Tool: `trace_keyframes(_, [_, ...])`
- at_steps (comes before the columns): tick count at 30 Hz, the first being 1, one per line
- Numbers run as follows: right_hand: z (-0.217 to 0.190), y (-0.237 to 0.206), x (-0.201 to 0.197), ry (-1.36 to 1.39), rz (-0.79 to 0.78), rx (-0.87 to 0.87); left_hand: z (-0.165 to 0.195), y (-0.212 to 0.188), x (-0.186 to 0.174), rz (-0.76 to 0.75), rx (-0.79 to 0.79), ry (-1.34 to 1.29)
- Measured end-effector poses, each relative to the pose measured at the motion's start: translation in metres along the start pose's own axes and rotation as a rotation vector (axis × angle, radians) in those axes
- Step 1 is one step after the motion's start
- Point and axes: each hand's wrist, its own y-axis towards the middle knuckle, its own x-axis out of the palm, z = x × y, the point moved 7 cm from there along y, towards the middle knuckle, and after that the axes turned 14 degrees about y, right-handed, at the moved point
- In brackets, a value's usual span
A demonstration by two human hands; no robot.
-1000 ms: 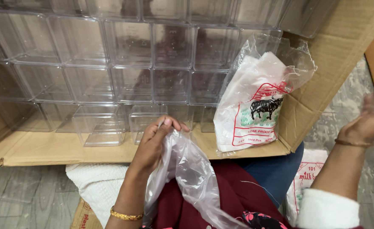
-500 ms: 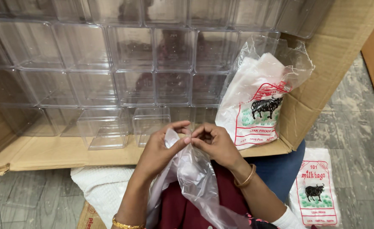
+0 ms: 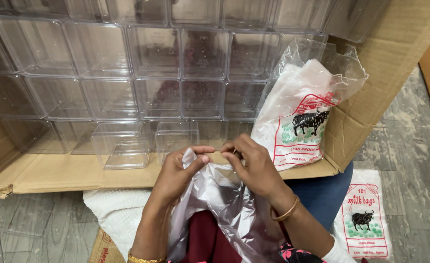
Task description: The person sits on the floor and repeatedly takes clear plastic containers from a cardboard box, places them into a plastic bag, and then sets the bag aside. The person continues this process for multiple containers throughout the clip.
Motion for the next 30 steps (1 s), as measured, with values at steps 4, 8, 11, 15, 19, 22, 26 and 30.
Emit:
trace_keyframes(4, [-0.002,0.003,0.006,0.153,-0.117,0.085,0.003,-0.003,-0.006,0.018,-0.023,-0.052])
trace_keyframes(8, [0.001,0.000,0.013,0.246,-0.198,0.167,0.012,-0.005,-0.010,0.030,-0.045,-0.107])
trace_keyframes(11, [0.011,-0.003,0.013,0.183,-0.125,0.252,0.016,-0.005,-0.005,0.021,-0.010,-0.037])
trace_keyframes(15, [0.025,-0.007,0.017,0.283,-0.118,0.357,0.012,-0.002,-0.003,0.046,0.067,-0.031])
trace_keyframes(19, [0.030,-0.006,0.012,0.349,-0.022,0.210,-0.005,-0.001,-0.001,0.001,0.018,-0.076])
trace_keyframes(22, [0.050,-0.008,0.014,0.606,0.082,0.295,-0.013,-0.003,0.003,-0.075,-0.024,-0.103])
trace_keyframes(26, [0.073,-0.018,0.037,1.186,-0.064,0.573,-0.009,-0.010,-0.010,-0.139,-0.069,-0.432])
trace_keyframes(30, [0.041,-0.007,0.023,1.748,-0.326,0.204,0.027,-0.013,-0.048,-0.127,0.188,-0.363])
